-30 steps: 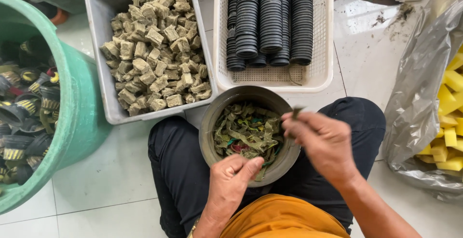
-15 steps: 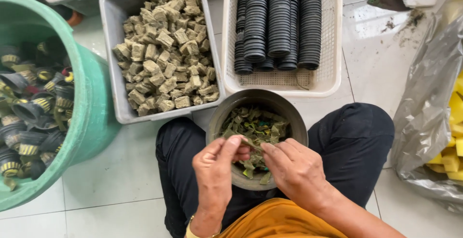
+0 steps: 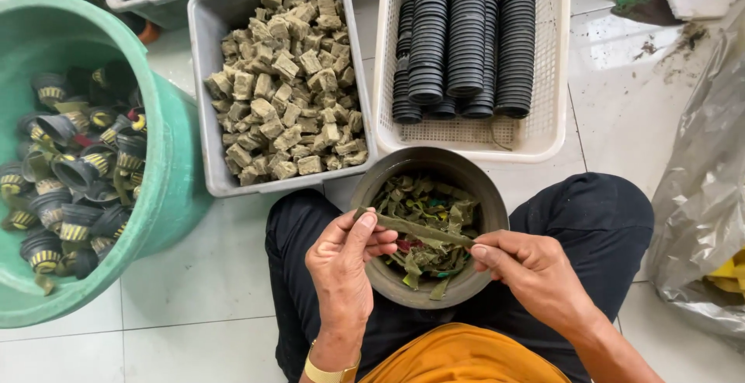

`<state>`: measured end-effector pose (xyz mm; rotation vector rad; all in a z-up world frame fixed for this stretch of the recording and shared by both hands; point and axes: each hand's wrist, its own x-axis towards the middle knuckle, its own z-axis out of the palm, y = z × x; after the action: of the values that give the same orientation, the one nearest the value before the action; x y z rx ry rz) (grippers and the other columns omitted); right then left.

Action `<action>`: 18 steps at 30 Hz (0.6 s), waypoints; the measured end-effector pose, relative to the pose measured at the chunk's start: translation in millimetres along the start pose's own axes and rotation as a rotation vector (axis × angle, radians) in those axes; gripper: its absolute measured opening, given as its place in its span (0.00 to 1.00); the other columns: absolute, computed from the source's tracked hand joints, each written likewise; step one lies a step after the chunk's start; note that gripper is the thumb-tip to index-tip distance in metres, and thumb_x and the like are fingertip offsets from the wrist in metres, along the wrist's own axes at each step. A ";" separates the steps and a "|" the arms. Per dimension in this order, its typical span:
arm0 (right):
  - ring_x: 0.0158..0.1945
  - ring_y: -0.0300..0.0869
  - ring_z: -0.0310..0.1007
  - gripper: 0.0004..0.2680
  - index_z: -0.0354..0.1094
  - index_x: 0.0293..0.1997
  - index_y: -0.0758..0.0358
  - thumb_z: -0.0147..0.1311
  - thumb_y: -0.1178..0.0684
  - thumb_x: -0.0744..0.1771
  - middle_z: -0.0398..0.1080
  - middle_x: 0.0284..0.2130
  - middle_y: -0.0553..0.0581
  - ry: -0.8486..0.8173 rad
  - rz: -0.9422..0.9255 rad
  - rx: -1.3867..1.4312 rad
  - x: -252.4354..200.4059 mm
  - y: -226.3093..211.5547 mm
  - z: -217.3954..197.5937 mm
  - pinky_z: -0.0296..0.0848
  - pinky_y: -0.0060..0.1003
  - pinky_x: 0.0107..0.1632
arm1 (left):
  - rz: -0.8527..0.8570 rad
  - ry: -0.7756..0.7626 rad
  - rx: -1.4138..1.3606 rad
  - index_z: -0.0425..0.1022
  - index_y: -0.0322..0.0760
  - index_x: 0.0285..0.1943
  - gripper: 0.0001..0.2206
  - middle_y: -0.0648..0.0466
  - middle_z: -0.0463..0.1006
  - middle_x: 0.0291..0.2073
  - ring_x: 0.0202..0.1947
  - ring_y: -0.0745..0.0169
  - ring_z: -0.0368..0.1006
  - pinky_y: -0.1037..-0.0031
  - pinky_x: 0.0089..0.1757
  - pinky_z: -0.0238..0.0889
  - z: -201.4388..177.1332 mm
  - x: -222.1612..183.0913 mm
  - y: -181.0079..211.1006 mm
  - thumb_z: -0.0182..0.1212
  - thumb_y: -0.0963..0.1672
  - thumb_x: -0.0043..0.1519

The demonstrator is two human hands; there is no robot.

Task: The recorder is sitting on the floor, sorting through plant pots, agricultural sponges, and organic matter into different containers.

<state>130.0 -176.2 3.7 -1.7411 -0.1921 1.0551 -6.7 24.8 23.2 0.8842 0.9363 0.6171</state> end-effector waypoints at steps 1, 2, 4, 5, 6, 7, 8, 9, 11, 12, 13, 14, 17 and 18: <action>0.26 0.33 0.73 0.07 0.81 0.39 0.67 0.59 0.54 0.66 0.77 0.23 0.52 0.057 -0.116 -0.124 -1.2 -4.9 -0.6 0.72 0.28 0.30 | 0.011 -0.025 -0.013 0.80 0.23 0.45 0.08 0.46 0.82 0.31 0.29 0.57 0.81 0.70 0.32 0.77 -0.9 -0.2 1.4 0.64 0.39 0.62; 0.27 0.33 0.75 0.07 0.79 0.40 0.68 0.59 0.54 0.66 0.78 0.24 0.53 0.116 -0.231 -0.248 -2.3 -9.7 -1.2 0.73 0.28 0.31 | 0.022 -0.050 -0.026 0.80 0.23 0.46 0.08 0.45 0.83 0.32 0.30 0.57 0.82 0.70 0.34 0.77 -1.8 -0.4 2.6 0.63 0.39 0.63; 0.26 0.35 0.76 0.07 0.79 0.39 0.68 0.60 0.55 0.65 0.78 0.24 0.54 0.199 -0.347 -0.361 -7.8 -23.1 2.4 0.74 0.29 0.31 | 0.030 -0.090 0.014 0.80 0.23 0.46 0.08 0.43 0.84 0.34 0.32 0.56 0.83 0.69 0.35 0.79 1.7 -5.7 7.5 0.62 0.39 0.63; 0.25 0.36 0.78 0.06 0.78 0.38 0.68 0.61 0.55 0.64 0.78 0.25 0.55 0.288 -0.455 -0.474 -11.7 -29.3 3.8 0.74 0.30 0.30 | 0.031 -0.131 0.054 0.80 0.23 0.46 0.08 0.42 0.85 0.35 0.33 0.55 0.83 0.67 0.37 0.80 4.0 -8.5 9.6 0.62 0.39 0.63; 0.25 0.36 0.78 0.06 0.78 0.38 0.68 0.61 0.55 0.64 0.78 0.25 0.55 0.294 -0.453 -0.472 -15.7 -36.9 9.9 0.74 0.30 0.30 | 0.030 -0.137 0.057 0.80 0.23 0.46 0.08 0.42 0.85 0.35 0.33 0.55 0.83 0.67 0.37 0.80 6.6 -11.2 8.7 0.62 0.39 0.63; 0.27 0.37 0.77 0.05 0.77 0.37 0.68 0.62 0.56 0.64 0.78 0.26 0.57 0.339 -0.561 -0.451 -20.3 -44.5 15.5 0.74 0.30 0.31 | 0.012 -0.158 0.056 0.80 0.22 0.46 0.09 0.41 0.85 0.36 0.34 0.54 0.84 0.67 0.37 0.80 9.7 -14.0 7.5 0.61 0.39 0.63; 0.28 0.38 0.77 0.05 0.77 0.37 0.69 0.63 0.58 0.63 0.78 0.27 0.58 0.384 -0.669 -0.431 -25.0 -52.0 21.0 0.74 0.30 0.32 | -0.007 -0.180 0.055 0.81 0.22 0.46 0.09 0.40 0.85 0.37 0.35 0.53 0.85 0.67 0.38 0.80 12.7 -17.0 6.2 0.60 0.39 0.63; 0.28 0.38 0.77 0.05 0.77 0.37 0.69 0.63 0.58 0.63 0.78 0.27 0.58 0.394 -0.669 -0.432 -24.0 -49.2 19.1 0.74 0.30 0.32 | -0.008 -0.189 0.054 0.81 0.22 0.46 0.09 0.40 0.85 0.37 0.35 0.53 0.85 0.67 0.38 0.80 15.2 -18.4 6.8 0.60 0.39 0.63; 0.33 0.38 0.78 0.03 0.76 0.39 0.67 0.63 0.60 0.65 0.78 0.32 0.57 0.476 -0.856 -0.381 -21.9 -43.9 16.8 0.76 0.29 0.37 | 0.053 -0.168 0.066 0.81 0.21 0.47 0.09 0.41 0.85 0.38 0.35 0.53 0.84 0.66 0.39 0.80 18.7 -21.6 9.2 0.61 0.39 0.64; 0.33 0.38 0.78 0.03 0.76 0.39 0.67 0.63 0.60 0.65 0.78 0.32 0.57 0.481 -0.855 -0.380 -22.1 -42.1 13.8 0.76 0.29 0.37 | 0.052 -0.172 0.067 0.81 0.21 0.47 0.09 0.41 0.85 0.38 0.35 0.53 0.84 0.66 0.39 0.80 17.0 -21.2 10.4 0.61 0.39 0.64; 0.35 0.38 0.78 0.04 0.75 0.42 0.67 0.63 0.61 0.66 0.78 0.35 0.57 0.531 -0.858 -0.360 -21.6 -40.3 11.1 0.77 0.29 0.39 | 0.075 -0.154 0.067 0.80 0.22 0.47 0.09 0.41 0.85 0.37 0.34 0.53 0.84 0.66 0.39 0.80 14.7 -21.1 11.3 0.60 0.39 0.64; 0.37 0.38 0.78 0.05 0.75 0.45 0.67 0.63 0.62 0.67 0.77 0.37 0.58 0.581 -0.860 -0.339 -21.1 -38.3 8.5 0.77 0.29 0.41 | 0.098 -0.136 0.067 0.80 0.23 0.48 0.09 0.41 0.85 0.37 0.34 0.54 0.84 0.66 0.38 0.80 12.2 -20.9 12.0 0.60 0.39 0.64; 0.37 0.40 0.78 0.13 0.71 0.54 0.69 0.64 0.62 0.64 0.75 0.46 0.64 0.481 -0.804 -0.355 -22.0 -47.4 16.2 0.77 0.31 0.40 | 0.019 -0.167 0.138 0.82 0.23 0.45 0.09 0.43 0.86 0.35 0.32 0.59 0.83 0.70 0.37 0.79 21.1 -27.3 16.2 0.60 0.39 0.64; 0.37 0.40 0.78 0.13 0.71 0.54 0.69 0.64 0.62 0.64 0.75 0.46 0.64 0.491 -0.802 -0.358 -19.4 -43.4 23.0 0.77 0.31 0.40 | 0.016 -0.177 0.136 0.82 0.23 0.45 0.09 0.43 0.86 0.35 0.32 0.59 0.83 0.70 0.37 0.79 23.5 -31.6 13.5 0.60 0.39 0.64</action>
<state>116.7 -152.4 48.8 -1.9151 -0.7252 0.0017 -2.1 -1.5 55.1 1.0512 0.8189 0.4837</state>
